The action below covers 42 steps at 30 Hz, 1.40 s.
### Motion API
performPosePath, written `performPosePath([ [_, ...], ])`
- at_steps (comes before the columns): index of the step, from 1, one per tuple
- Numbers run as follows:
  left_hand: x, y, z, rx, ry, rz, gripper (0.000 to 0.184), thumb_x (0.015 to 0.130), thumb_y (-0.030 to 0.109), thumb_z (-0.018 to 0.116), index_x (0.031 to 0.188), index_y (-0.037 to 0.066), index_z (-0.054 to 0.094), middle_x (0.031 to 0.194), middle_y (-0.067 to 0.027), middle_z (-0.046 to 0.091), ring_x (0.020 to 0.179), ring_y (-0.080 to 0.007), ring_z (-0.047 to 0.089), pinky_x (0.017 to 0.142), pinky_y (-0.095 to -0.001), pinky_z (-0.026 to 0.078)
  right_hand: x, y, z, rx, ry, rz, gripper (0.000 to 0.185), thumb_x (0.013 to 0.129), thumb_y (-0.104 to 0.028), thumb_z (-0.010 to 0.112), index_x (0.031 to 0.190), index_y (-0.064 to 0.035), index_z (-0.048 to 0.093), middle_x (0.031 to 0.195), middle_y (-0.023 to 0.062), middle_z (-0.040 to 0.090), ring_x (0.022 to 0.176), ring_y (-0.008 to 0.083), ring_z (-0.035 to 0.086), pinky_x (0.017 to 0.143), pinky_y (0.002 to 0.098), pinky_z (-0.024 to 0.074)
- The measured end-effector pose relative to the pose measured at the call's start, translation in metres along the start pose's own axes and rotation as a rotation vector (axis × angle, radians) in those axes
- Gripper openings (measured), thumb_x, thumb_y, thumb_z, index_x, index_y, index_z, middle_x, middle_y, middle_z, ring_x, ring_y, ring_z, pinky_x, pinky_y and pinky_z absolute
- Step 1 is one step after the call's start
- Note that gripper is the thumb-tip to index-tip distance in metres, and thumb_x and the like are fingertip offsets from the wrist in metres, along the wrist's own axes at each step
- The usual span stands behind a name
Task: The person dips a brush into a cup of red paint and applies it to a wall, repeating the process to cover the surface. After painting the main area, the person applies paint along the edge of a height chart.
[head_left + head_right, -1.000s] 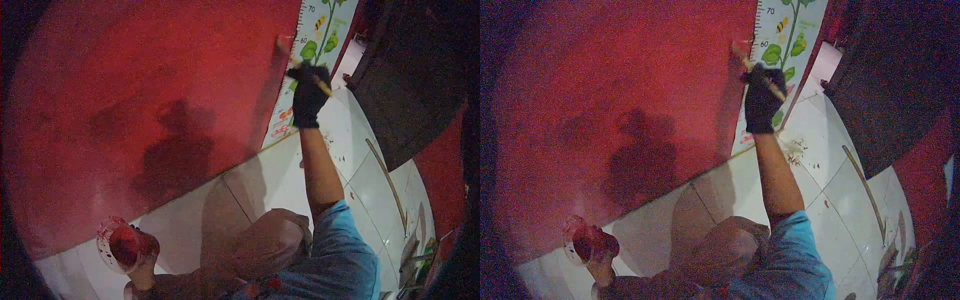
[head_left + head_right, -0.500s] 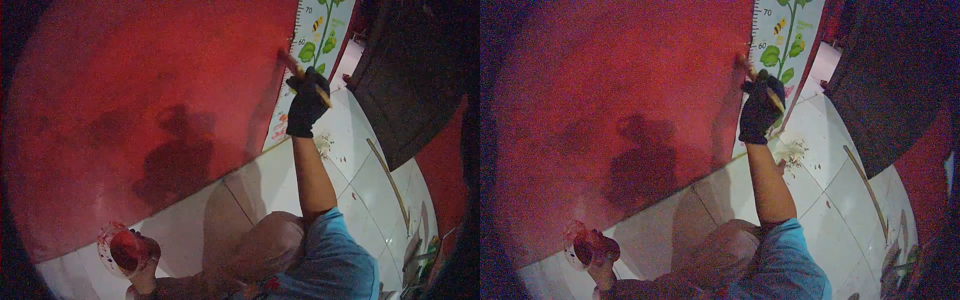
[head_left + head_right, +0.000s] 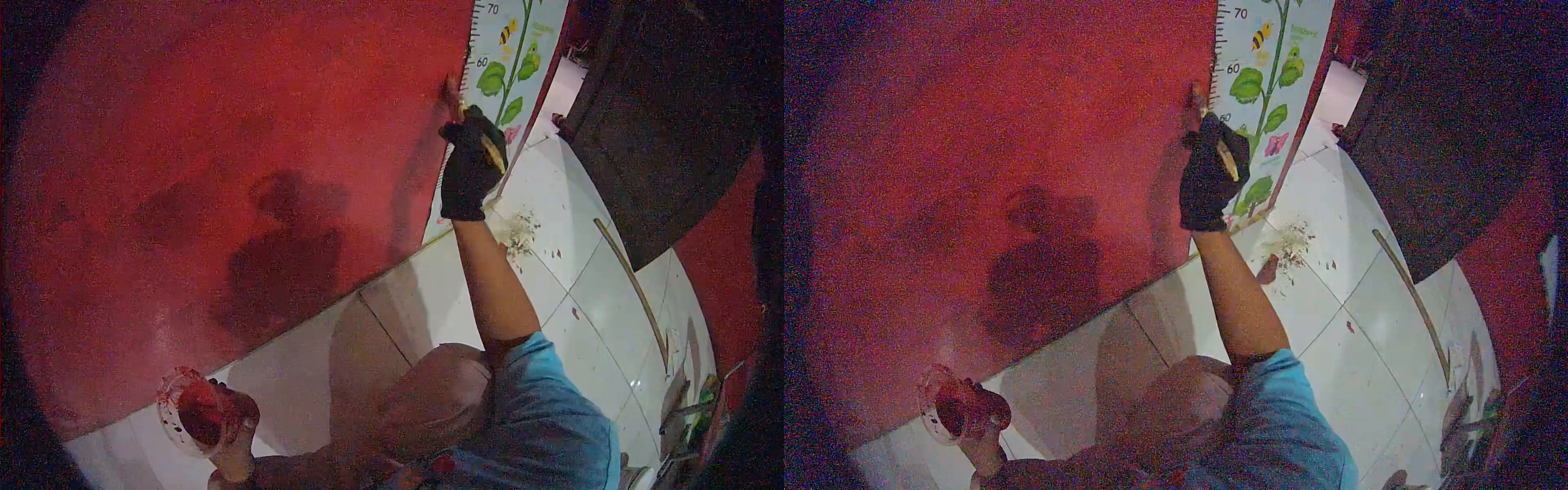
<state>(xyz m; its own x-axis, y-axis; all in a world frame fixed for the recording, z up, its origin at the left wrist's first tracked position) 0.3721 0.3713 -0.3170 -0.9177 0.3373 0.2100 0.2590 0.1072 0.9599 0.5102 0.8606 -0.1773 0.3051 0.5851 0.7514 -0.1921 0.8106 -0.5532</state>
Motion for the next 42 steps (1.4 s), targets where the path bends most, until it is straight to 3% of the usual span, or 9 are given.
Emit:
performPosePath([
  [2,0.001,0.014,0.008,-0.034,-0.006,-0.056,0.077,0.059,0.008,0.075,0.123,0.003,0.032,0.112,-0.0119,0.048,0.104,-0.0239,0.046,0.09,-0.0367,0.038,-0.008,0.004,-0.005,0.151,0.065,0.172,0.02,0.083,-0.012,0.054,0.087,0.0065,0.057,0.075,0.0122,0.059,0.06,0.0196,0.06,0.054,0.0296,0.0501],
  [10,0.001,0.056,0.034,-0.266,0.08,-0.02,0.078,0.058,0.008,0.076,0.122,0.002,0.032,0.11,-0.0116,0.049,0.1,-0.0233,0.048,0.087,-0.0346,0.041,0.031,-0.009,0.008,0.037,0.051,0.015,0.023,0.085,-0.018,0.051,0.087,0.0035,0.057,0.076,0.0099,0.059,0.061,0.0171,0.06,0.054,0.0289,0.0492],
  [11,0.002,0.055,0.032,-0.165,0.007,0.038,0.076,0.058,0.007,0.075,0.122,0.003,0.033,0.11,-0.0114,0.049,0.1,-0.023,0.048,0.087,-0.0346,0.041,0.037,-0.017,0.011,-0.076,0.014,-0.136,0.024,0.085,-0.02,0.05,0.088,0.0032,0.057,0.075,0.0098,0.059,0.06,0.0167,0.059,0.054,0.0289,0.0489],
  [19,0.006,0.008,0.009,0.126,-0.015,0.144,0.063,0.067,0.015,0.069,0.12,0.004,0.037,0.111,-0.0102,0.049,0.099,-0.0225,0.049,0.085,-0.0358,0.042,0.015,-0.02,0.008,-0.003,-0.022,0.059,0.026,0.087,-0.021,0.046,0.087,0.0026,0.058,0.07,0.0097,0.061,0.063,0.0169,0.059,0.058,0.0279,0.0466],
  [21,0.006,0.005,0.012,-0.552,0.063,-0.154,0.055,0.073,0.024,0.062,0.119,0.005,0.038,0.111,-0.0114,0.049,0.1,-0.0234,0.048,0.086,-0.0359,0.041,0.008,-0.022,0.004,-0.078,0.001,0.139,0.023,0.086,-0.018,0.048,0.087,0.0027,0.058,0.07,0.0093,0.061,0.062,0.0165,0.059,0.057,0.0279,0.0474],
  [23,0.009,0.01,0.011,-0.491,-0.03,-0.09,0.053,0.074,0.028,0.06,0.118,0.006,0.04,0.112,-0.0123,0.048,0.1,-0.0232,0.047,0.085,-0.0356,0.041,0.011,-0.016,0.007,0.104,0.052,0.201,0.02,0.085,-0.017,0.05,0.084,0.0019,0.058,0.069,0.0076,0.06,0.061,0.0151,0.058,0.055,0.0272,0.0475],
  [25,0.009,0.016,0.012,-0.428,-0.122,-0.029,0.052,0.075,0.031,0.057,0.117,0.006,0.041,0.112,-0.0131,0.048,0.101,-0.0231,0.047,0.085,-0.0352,0.041,0.027,-0.027,0.013,-0.003,0.042,-0.067,0.021,0.084,-0.018,0.052,0.082,0.0023,0.059,0.072,0.0071,0.059,0.06,0.015,0.058,0.055,0.0267,0.0477],
  [28,0.007,0.014,0.012,-0.386,-0.109,-0.103,0.054,0.07,0.024,0.063,0.116,0.004,0.041,0.11,-0.0129,0.049,0.099,-0.0228,0.049,0.085,-0.0356,0.041,0.042,-0.03,0.028,0.21,0.121,-0.003,0.022,0.084,-0.017,0.053,0.081,0.0035,0.059,0.077,0.0076,0.058,0.059,0.0156,0.058,0.054,0.0259,0.0479],
  [42,0.006,0.028,0.015,-0.113,0.015,0.039,0.056,0.066,0.017,0.065,0.115,0.003,0.041,0.108,-0.0124,0.051,0.097,-0.0229,0.05,0.084,-0.035,0.042,0.033,-0.029,0.024,0.051,0.071,0.05,0.018,0.084,-0.015,0.053,0.081,0.0018,0.059,0.067,0.0059,0.058,0.057,0.0138,0.056,0.051,0.0281,0.0462],
])
Point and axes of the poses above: each hand's wrist, its own x-axis towards the middle knuckle, its own z-axis out of the palm, y = z × x, the point moved 3 cm from there along x, towards the middle knuckle
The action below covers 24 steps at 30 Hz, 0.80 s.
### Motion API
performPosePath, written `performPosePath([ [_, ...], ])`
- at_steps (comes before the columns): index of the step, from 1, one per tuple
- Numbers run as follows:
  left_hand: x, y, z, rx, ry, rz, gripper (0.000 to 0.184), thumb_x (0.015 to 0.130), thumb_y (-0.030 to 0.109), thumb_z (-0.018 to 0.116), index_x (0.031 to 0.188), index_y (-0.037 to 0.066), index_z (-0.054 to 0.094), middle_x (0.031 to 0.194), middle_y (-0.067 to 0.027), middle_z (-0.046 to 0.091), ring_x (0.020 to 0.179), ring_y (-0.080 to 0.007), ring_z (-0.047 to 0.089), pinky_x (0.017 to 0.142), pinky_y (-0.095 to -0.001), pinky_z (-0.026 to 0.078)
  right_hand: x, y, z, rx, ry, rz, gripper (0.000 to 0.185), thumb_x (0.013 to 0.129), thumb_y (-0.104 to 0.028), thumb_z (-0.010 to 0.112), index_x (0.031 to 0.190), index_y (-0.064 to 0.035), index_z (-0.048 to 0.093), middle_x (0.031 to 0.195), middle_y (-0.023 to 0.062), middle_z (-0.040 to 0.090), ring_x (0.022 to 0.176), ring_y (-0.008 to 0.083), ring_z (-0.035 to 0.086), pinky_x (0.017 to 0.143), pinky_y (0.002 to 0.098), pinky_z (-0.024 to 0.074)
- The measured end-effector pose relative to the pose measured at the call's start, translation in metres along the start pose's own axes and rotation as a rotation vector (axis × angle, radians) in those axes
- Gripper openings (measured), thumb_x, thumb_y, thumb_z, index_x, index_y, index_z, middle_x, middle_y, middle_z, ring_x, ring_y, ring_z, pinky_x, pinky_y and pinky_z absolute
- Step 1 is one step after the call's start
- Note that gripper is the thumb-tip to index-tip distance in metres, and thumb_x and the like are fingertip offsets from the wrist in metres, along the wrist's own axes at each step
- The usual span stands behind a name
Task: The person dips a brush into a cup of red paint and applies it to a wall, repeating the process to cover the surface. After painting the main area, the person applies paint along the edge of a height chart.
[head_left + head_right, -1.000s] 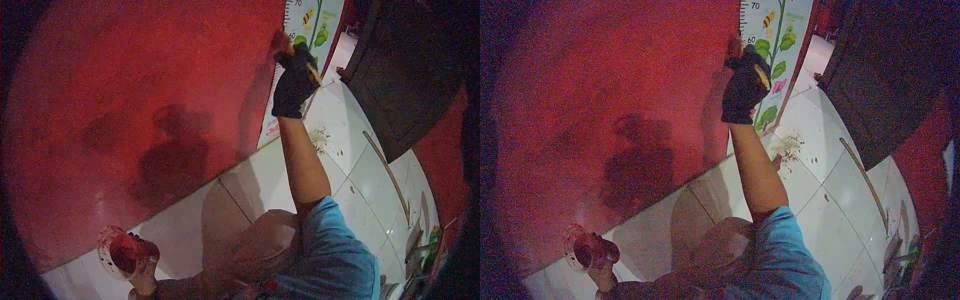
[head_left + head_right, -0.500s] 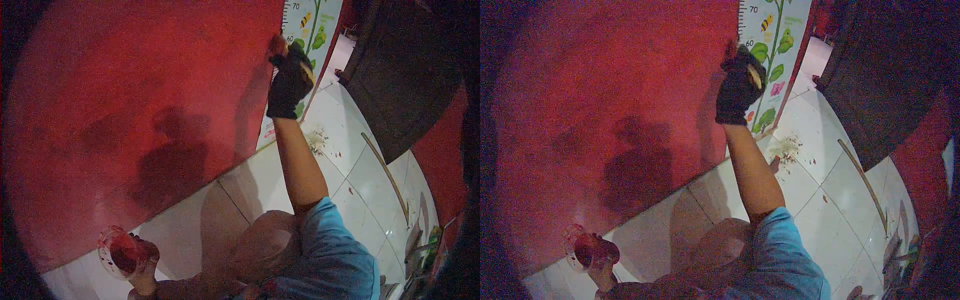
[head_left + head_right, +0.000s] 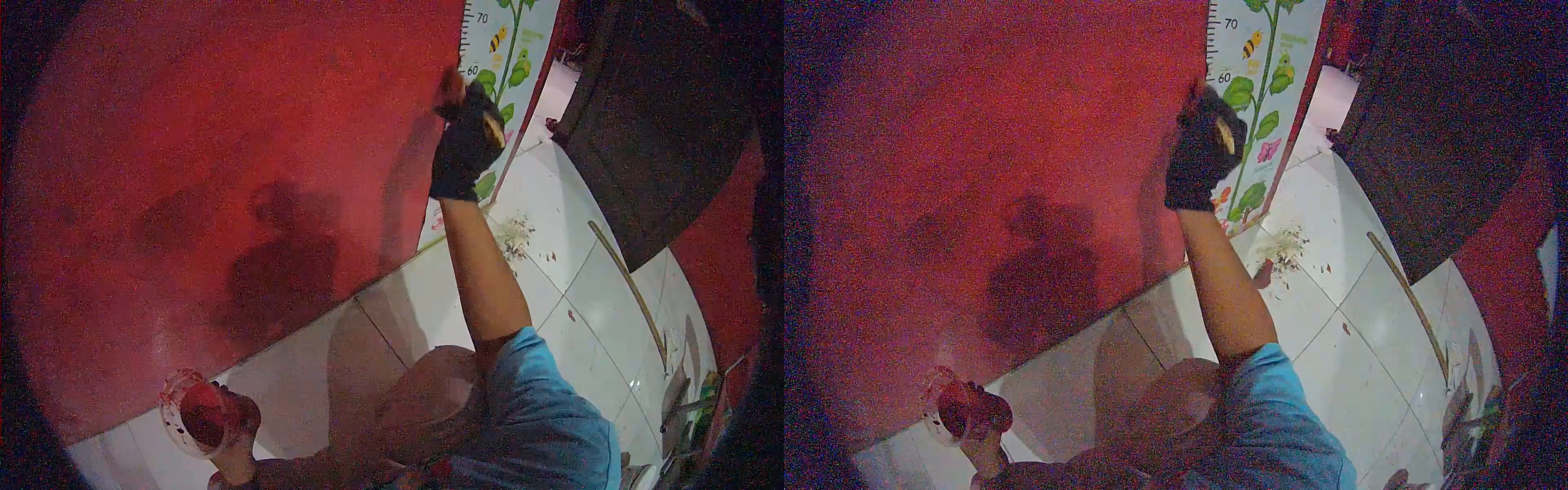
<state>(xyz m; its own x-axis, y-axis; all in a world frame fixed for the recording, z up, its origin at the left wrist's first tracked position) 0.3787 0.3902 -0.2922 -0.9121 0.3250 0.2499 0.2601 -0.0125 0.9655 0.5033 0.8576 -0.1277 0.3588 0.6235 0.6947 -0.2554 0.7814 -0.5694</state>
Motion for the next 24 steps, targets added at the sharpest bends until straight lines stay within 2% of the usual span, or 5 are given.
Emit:
performPosePath([
  [10,0.001,0.008,0.003,0.352,-0.005,0.236,0.062,0.061,0.011,0.069,0.115,0.002,0.04,0.105,-0.0108,0.053,0.094,-0.0224,0.052,0.084,-0.0335,0.043,-0.043,-0.013,-0.015,-0.273,-0.279,-0.161,0.021,0.087,-0.015,0.046,0.084,-0.0021,0.062,0.068,0.0055,0.061,0.062,0.0142,0.055,0.057,0.0271,0.0424],
  [12,0.0,0.003,0.008,-0.116,0.126,-0.084,0.07,0.057,0.012,0.074,0.117,0.002,0.039,0.108,-0.0111,0.052,0.097,-0.0233,0.051,0.086,-0.0347,0.042,-0.061,-0.011,-0.032,-0.28,-0.328,-0.132,0.021,0.087,-0.015,0.045,0.084,-0.0019,0.062,0.069,0.0059,0.061,0.063,0.0145,0.055,0.059,0.0279,0.0425],
  [14,0.0,0.012,0.005,0.067,0.076,0.014,0.073,0.056,0.012,0.075,0.118,0.003,0.038,0.108,-0.0114,0.052,0.096,-0.0233,0.051,0.085,-0.035,0.043,-0.059,-0.006,-0.04,-0.033,-0.351,0.143,0.021,0.087,-0.015,0.045,0.087,-0.0009,0.061,0.07,0.0075,0.062,0.067,0.0159,0.057,0.064,0.0296,0.0437],
  [16,-0.002,0.017,0.007,0.254,0.014,0.103,0.075,0.056,0.012,0.076,0.119,0.003,0.037,0.108,-0.0117,0.051,0.096,-0.0233,0.051,0.084,-0.0353,0.043,-0.038,0.005,-0.04,-0.237,-0.312,-0.039,0.021,0.087,-0.014,0.044,0.089,0.0008,0.059,0.073,0.0089,0.062,0.069,0.0162,0.059,0.067,0.029,0.0452],
  [24,0.003,0.05,0.029,-0.139,-0.037,-0.18,0.077,0.057,0.012,0.077,0.121,0.006,0.035,0.107,-0.0112,0.05,0.098,-0.0236,0.049,0.086,-0.0379,0.041,-0.068,0.014,-0.05,-0.19,-0.432,0.045,0.018,0.083,-0.015,0.049,0.078,-0.003,0.061,0.069,0.0064,0.059,0.065,0.0154,0.055,0.062,0.0288,0.0426],
])
Point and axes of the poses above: each hand's wrist, its own x-axis towards the middle knuckle, its own z-axis out of the palm, y = z × x, the point moved 3 cm from there along x, towards the middle knuckle
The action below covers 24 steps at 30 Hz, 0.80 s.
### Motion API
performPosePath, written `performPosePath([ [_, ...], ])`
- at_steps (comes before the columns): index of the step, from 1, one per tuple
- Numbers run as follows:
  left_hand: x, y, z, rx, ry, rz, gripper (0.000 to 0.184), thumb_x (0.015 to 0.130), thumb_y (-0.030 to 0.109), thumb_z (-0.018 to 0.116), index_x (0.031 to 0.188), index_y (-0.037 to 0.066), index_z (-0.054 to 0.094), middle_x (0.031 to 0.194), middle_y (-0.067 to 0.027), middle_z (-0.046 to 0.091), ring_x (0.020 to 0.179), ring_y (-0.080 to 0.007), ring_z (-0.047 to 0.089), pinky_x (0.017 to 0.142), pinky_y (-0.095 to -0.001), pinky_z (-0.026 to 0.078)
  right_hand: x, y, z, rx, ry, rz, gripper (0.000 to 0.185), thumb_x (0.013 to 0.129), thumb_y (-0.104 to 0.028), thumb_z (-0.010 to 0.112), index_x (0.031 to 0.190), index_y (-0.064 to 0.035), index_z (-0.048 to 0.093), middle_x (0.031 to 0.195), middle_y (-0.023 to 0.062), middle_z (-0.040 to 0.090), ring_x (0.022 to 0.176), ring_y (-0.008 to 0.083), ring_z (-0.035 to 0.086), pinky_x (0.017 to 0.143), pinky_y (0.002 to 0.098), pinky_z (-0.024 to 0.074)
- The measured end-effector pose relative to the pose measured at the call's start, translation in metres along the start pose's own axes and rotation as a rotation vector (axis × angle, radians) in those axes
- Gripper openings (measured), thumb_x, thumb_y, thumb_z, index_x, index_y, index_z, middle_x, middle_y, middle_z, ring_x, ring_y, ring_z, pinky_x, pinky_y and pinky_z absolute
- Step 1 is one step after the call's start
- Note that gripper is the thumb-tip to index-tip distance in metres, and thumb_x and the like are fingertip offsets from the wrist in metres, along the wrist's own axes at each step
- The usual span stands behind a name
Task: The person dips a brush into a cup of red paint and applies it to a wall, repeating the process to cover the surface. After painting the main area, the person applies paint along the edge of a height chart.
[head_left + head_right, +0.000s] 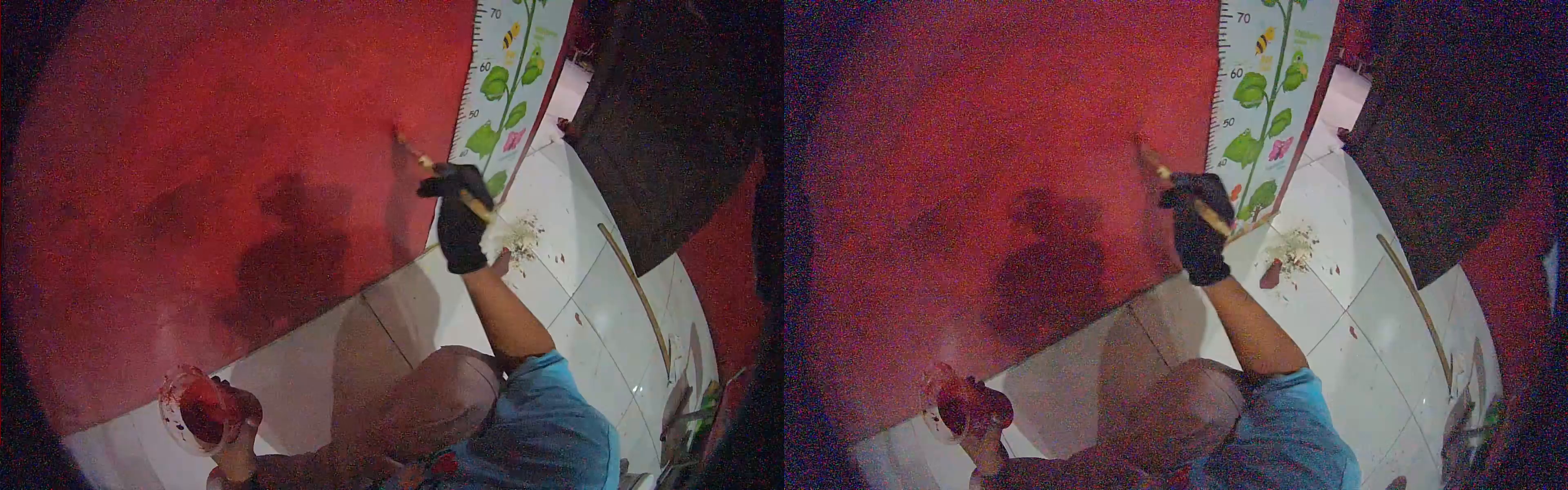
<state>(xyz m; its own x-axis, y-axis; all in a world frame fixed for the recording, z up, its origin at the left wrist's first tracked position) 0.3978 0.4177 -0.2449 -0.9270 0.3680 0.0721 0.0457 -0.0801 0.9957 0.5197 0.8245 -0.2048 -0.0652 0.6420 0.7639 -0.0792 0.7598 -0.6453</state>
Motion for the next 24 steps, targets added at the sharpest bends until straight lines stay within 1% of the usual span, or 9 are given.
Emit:
performPosePath([
  [2,-0.003,-0.004,-0.005,0.26,0.01,0.15,0.069,0.062,0.01,0.072,0.12,0.006,0.036,0.107,-0.011,0.05,0.096,-0.0229,0.049,0.084,-0.0385,0.042,0.014,-0.007,-0.009,-0.137,-0.026,0.092,0.016,0.081,-0.012,0.051,0.073,-0.0048,0.063,0.072,0.0061,0.06,0.068,0.0168,0.056,0.064,0.0294,0.0428],
  [3,-0.005,-0.003,-0.006,0.516,0.004,0.303,0.061,0.066,0.007,0.068,0.119,0.006,0.037,0.106,-0.0108,0.05,0.093,-0.0221,0.049,0.083,-0.0391,0.042,0.031,0.0,-0.011,-0.183,0.013,-0.161,0.016,0.08,-0.012,0.051,0.072,-0.0046,0.063,0.074,0.0066,0.06,0.071,0.0168,0.056,0.065,0.03,0.0433],
  [5,-0.003,-0.015,-0.02,0.425,0.008,0.309,0.058,0.068,0.007,0.066,0.119,0.005,0.037,0.106,-0.0107,0.05,0.093,-0.0221,0.049,0.083,-0.039,0.042,0.059,-0.001,-0.01,0.093,0.141,-0.064,0.015,0.08,-0.011,0.051,0.072,-0.0046,0.062,0.075,0.0065,0.06,0.074,0.0163,0.057,0.066,0.0296,0.0435],
  [9,0.001,-0.029,-0.026,-0.233,0.01,-0.017,0.052,0.072,0.008,0.062,0.118,0.005,0.038,0.106,-0.0106,0.05,0.092,-0.022,0.048,0.083,-0.0388,0.041,0.059,-0.019,-0.006,0.197,0.219,-0.161,0.014,0.079,-0.011,0.052,0.069,-0.0042,0.06,0.074,0.0063,0.059,0.074,0.0156,0.056,0.066,0.029,0.0437],
  [12,0.008,-0.043,-0.031,-1.012,-0.011,-0.382,0.048,0.074,0.008,0.059,0.118,0.005,0.038,0.106,-0.0104,0.049,0.092,-0.0219,0.048,0.083,-0.0386,0.04,-0.001,-0.006,0.005,-0.095,-0.026,-0.075,0.022,0.086,-0.016,0.044,0.081,-0.0003,0.058,0.07,0.0068,0.059,0.068,0.0158,0.058,0.067,0.029,0.0445],
  [13,0.007,-0.046,-0.031,-1.015,-0.008,-0.377,0.048,0.074,0.008,0.059,0.118,0.005,0.038,0.106,-0.0104,0.049,0.092,-0.0219,0.048,0.083,-0.0386,0.04,-0.016,-0.005,0.009,-0.061,-0.099,0.0,0.021,0.086,-0.016,0.045,0.081,-0.0009,0.058,0.069,0.0071,0.059,0.067,0.0155,0.058,0.066,0.0288,0.0443],
  [15,0.005,-0.038,-0.029,-0.011,-0.051,0.026,0.045,0.076,0.011,0.057,0.117,0.006,0.039,0.103,-0.0105,0.05,0.091,-0.0215,0.048,0.081,-0.0361,0.039,-0.019,-0.007,0.006,-0.036,-0.196,0.007,0.019,0.083,-0.015,0.048,0.074,-0.0026,0.059,0.068,0.0059,0.058,0.065,0.0154,0.056,0.065,0.0288,0.0442],
  [18,0.001,-0.007,-0.006,-0.588,-0.11,-0.119,0.046,0.074,0.01,0.059,0.116,0.006,0.04,0.102,-0.0104,0.05,0.089,-0.021,0.049,0.075,-0.0321,0.043,0.011,-0.021,0.004,0.083,-0.158,-0.107,0.017,0.08,-0.011,0.049,0.069,-0.0033,0.059,0.067,0.0056,0.059,0.062,0.0161,0.056,0.062,0.0285,0.0444],
  [24,0.006,-0.025,-0.016,-0.288,-0.053,-0.009,0.056,0.069,0.009,0.065,0.118,0.004,0.038,0.109,-0.012,0.049,0.097,-0.0232,0.048,0.083,-0.0349,0.04,0.062,-0.04,-0.001,-0.121,0.095,-0.305,0.024,0.087,-0.017,0.043,0.085,0.0004,0.06,0.077,0.0073,0.062,0.07,0.0166,0.058,0.068,0.0276,0.0436],
])
Point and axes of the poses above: each hand's wrist, its own x-axis towards the middle knuckle, its own z-axis out of the palm, y = z × x, the point moved 3 cm from there along x, towards the middle knuckle
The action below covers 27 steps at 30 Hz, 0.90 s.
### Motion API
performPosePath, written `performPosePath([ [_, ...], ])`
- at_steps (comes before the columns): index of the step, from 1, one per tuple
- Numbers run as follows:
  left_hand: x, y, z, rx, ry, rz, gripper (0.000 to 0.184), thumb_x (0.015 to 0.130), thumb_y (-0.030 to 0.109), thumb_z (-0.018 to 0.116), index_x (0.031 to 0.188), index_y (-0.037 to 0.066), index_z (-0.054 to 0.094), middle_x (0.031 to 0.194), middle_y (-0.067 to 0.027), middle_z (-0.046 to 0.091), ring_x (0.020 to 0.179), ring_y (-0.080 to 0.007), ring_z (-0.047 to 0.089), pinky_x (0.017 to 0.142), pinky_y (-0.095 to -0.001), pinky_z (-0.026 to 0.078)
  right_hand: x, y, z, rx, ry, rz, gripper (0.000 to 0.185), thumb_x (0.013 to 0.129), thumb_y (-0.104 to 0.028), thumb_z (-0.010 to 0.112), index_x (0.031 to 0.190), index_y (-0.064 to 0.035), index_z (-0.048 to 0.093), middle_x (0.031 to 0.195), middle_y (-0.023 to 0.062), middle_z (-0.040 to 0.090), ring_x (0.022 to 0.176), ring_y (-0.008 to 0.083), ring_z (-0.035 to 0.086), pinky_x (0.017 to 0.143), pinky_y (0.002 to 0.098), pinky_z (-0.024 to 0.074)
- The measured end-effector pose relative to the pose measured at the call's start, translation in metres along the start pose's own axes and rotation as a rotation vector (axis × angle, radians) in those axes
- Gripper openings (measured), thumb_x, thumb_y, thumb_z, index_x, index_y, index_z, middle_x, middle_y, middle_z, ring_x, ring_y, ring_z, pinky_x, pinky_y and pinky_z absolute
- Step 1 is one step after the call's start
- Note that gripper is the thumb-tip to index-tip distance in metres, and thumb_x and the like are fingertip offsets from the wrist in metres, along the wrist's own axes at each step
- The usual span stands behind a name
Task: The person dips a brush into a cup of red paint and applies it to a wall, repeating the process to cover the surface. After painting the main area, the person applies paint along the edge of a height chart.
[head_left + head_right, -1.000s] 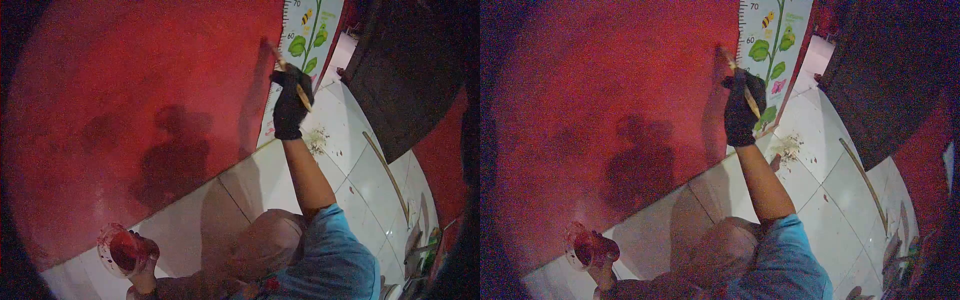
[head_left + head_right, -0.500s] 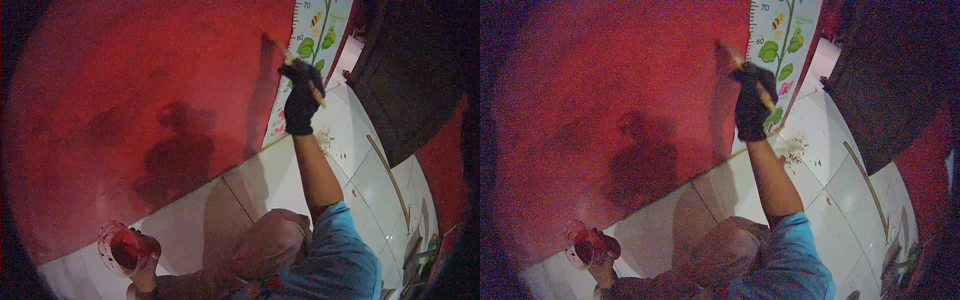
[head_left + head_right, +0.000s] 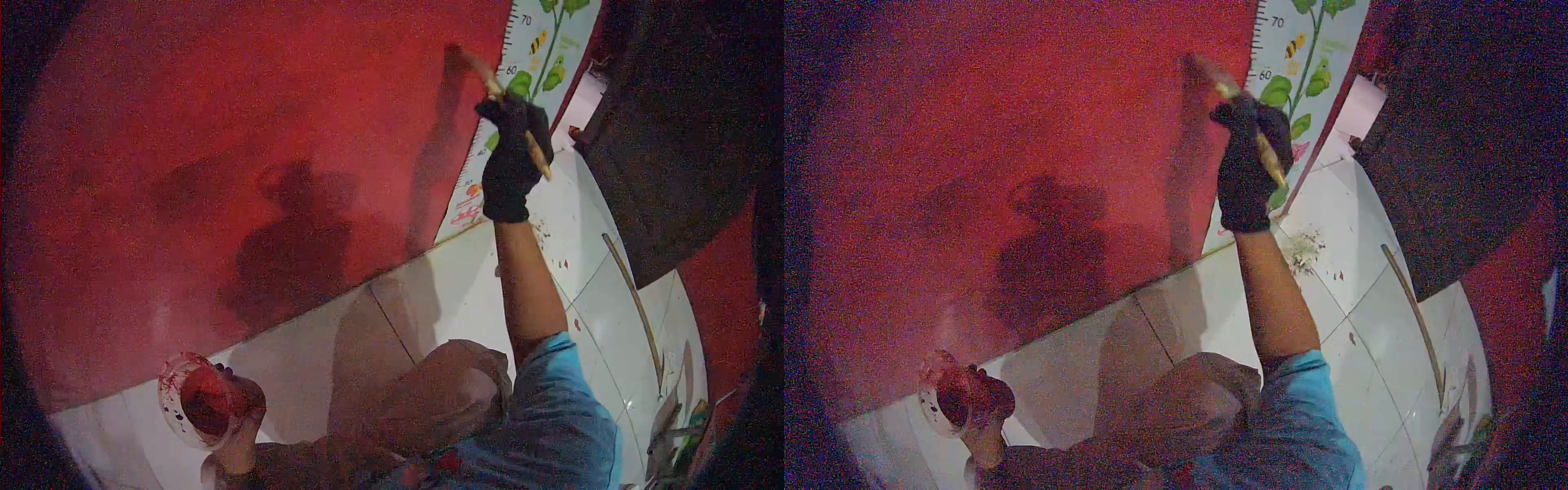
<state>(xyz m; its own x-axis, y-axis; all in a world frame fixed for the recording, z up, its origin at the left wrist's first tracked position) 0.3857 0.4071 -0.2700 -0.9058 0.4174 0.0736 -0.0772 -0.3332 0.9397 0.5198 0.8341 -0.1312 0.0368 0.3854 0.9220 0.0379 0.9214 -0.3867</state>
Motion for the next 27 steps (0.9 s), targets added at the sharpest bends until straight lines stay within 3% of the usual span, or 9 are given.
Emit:
performPosePath([
  [5,0.001,-0.017,-0.023,-0.153,0.051,-0.037,0.065,0.065,0.008,0.069,0.121,0.002,0.037,0.114,-0.0133,0.047,0.103,-0.0249,0.046,0.09,-0.0372,0.038,-0.106,0.009,0.007,0.178,-0.288,0.324,0.014,0.082,-0.012,0.049,0.075,-0.0035,0.059,0.072,0.0048,0.058,0.068,0.0151,0.054,0.064,0.0291,0.0427],
  [7,0.002,-0.018,-0.024,-0.199,0.077,-0.023,0.067,0.064,0.008,0.07,0.121,0.001,0.037,0.116,-0.0135,0.047,0.105,-0.0253,0.046,0.091,-0.0377,0.037,-0.131,0.003,0.0,-0.158,-0.705,0.18,0.016,0.084,-0.013,0.047,0.083,-0.0015,0.059,0.072,0.0057,0.059,0.069,0.0173,0.057,0.065,0.0317,0.0449],
  [9,-0.005,-0.004,-0.002,0.3,-0.059,-0.059,0.069,0.067,0.034,0.065,0.122,0.005,0.035,0.107,-0.0084,0.049,0.102,-0.0211,0.045,0.092,-0.0394,0.035,-0.154,0.002,-0.005,0.102,-0.746,0.411,0.013,0.083,-0.01,0.049,0.084,-0.0013,0.058,0.074,0.0062,0.059,0.071,0.017,0.057,0.066,0.0305,0.045],
  [10,-0.007,0.004,0.006,0.289,-0.054,-0.05,0.069,0.067,0.034,0.065,0.122,0.005,0.035,0.107,-0.0084,0.049,0.102,-0.0211,0.045,0.092,-0.0394,0.035,-0.157,0.001,-0.004,0.365,-0.77,0.637,0.011,0.082,-0.008,0.05,0.085,-0.0011,0.058,0.076,0.0068,0.059,0.073,0.0168,0.057,0.067,0.0293,0.0451],
  [13,-0.001,0.028,0.052,0.994,-0.076,0.289,0.049,0.076,0.024,0.054,0.117,0.001,0.04,0.098,-0.0115,0.05,0.092,-0.0235,0.047,0.085,-0.0359,0.038,-0.124,-0.018,0.003,0.266,-0.975,0.463,0.011,0.08,-0.005,0.053,0.09,-0.0005,0.056,0.083,0.0084,0.059,0.079,0.0163,0.057,0.071,0.0276,0.0456],
  [14,0.002,0.038,0.062,1.225,-0.072,0.41,0.043,0.079,0.021,0.05,0.115,0.0,0.042,0.095,-0.0125,0.051,0.088,-0.0243,0.047,0.082,-0.0347,0.039,-0.123,-0.027,0.01,0.718,-0.813,0.828,0.016,0.08,-0.003,0.054,0.095,0.0008,0.054,0.091,0.0099,0.059,0.082,0.0171,0.058,0.075,0.0276,0.0459],
  [22,-0.003,0.038,0.037,1.041,-0.131,0.596,0.038,0.07,0.014,0.056,0.105,0.002,0.048,0.083,-0.0105,0.053,0.075,-0.0229,0.049,0.077,-0.0367,0.04,-0.053,-0.142,0.065,0.74,-0.998,0.345,0.026,0.078,-0.005,0.058,0.102,0.0013,0.051,0.09,0.009,0.059,0.08,0.0157,0.058,0.072,0.0276,0.0473],
  [24,-0.002,0.008,0.013,0.356,0.053,0.059,0.041,0.061,0.012,0.061,0.101,0.005,0.052,0.084,-0.0086,0.054,0.08,-0.0222,0.05,0.083,-0.0386,0.037,-0.038,-0.175,0.067,0.708,-1.081,0.384,0.025,0.077,-0.005,0.059,0.101,0.001,0.052,0.089,0.0086,0.06,0.078,0.0149,0.058,0.069,0.0271,0.048],
  [27,0.004,0.004,-0.001,1.034,-0.079,0.467,0.089,0.052,0.035,0.082,0.121,0.005,0.034,0.113,-0.0094,0.049,0.105,-0.0227,0.047,0.094,-0.0363,0.035,-0.025,-0.21,0.068,0.671,-1.059,0.32,0.02,0.077,-0.007,0.059,0.096,-0.0003,0.055,0.081,0.007,0.06,0.07,0.0126,0.058,0.061,0.0255,0.0484],
])
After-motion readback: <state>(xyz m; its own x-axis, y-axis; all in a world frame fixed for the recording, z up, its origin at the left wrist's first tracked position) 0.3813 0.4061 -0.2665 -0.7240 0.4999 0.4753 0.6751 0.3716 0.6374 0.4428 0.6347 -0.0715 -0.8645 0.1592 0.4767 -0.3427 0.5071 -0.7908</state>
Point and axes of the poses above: each hand's wrist, its own x-axis towards the middle knuckle, its own z-axis out of the palm, y = z × x, the point moved 3 cm from there along x, towards the middle knuckle
